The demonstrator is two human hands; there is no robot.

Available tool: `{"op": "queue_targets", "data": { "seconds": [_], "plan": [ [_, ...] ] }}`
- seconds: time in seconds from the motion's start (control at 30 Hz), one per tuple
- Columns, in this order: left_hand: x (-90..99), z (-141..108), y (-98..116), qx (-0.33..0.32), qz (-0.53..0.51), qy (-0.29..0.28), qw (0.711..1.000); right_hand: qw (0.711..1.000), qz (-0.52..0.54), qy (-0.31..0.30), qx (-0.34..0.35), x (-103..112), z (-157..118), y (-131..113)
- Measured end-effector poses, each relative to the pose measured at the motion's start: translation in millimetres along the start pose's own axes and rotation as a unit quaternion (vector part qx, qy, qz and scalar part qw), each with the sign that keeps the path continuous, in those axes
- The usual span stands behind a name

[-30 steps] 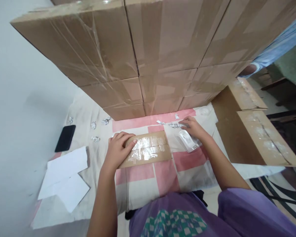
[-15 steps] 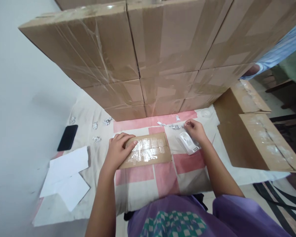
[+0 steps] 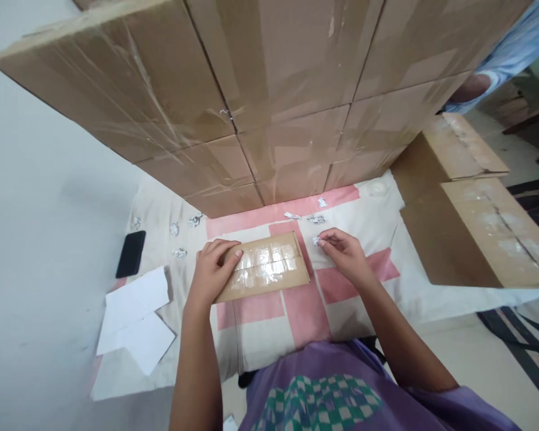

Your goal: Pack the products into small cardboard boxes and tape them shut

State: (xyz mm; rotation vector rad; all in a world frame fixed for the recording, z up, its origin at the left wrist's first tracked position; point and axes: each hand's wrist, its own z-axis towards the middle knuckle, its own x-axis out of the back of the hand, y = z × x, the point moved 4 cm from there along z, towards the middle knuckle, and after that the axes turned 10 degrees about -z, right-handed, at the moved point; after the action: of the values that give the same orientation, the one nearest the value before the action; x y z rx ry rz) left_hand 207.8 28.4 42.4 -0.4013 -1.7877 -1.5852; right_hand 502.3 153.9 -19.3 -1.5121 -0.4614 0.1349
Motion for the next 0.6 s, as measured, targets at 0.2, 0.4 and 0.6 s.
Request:
{"op": "queue_targets", "data": {
  "seconds": [0.2,0.4,0.6],
  "plan": [
    [1.6,-1.3,1.2,-0.022,0.048,0.024,0.998,0.999,0.042,-0.022,-0.022,-14.4,-17.4,7.4],
    [3.3,-33.9,53.9,-0.133,0.154,0.157,0.966,0.999,0.029,-0.032,0.020,-15.8,-38.9,-31.9],
    [-41.5,-59.8,110.2,-0.130,0.024,0.029,0.991,0.985,-0.039,-0.064,0.157,-23.7,-62.2,-77.3]
  ]
}}
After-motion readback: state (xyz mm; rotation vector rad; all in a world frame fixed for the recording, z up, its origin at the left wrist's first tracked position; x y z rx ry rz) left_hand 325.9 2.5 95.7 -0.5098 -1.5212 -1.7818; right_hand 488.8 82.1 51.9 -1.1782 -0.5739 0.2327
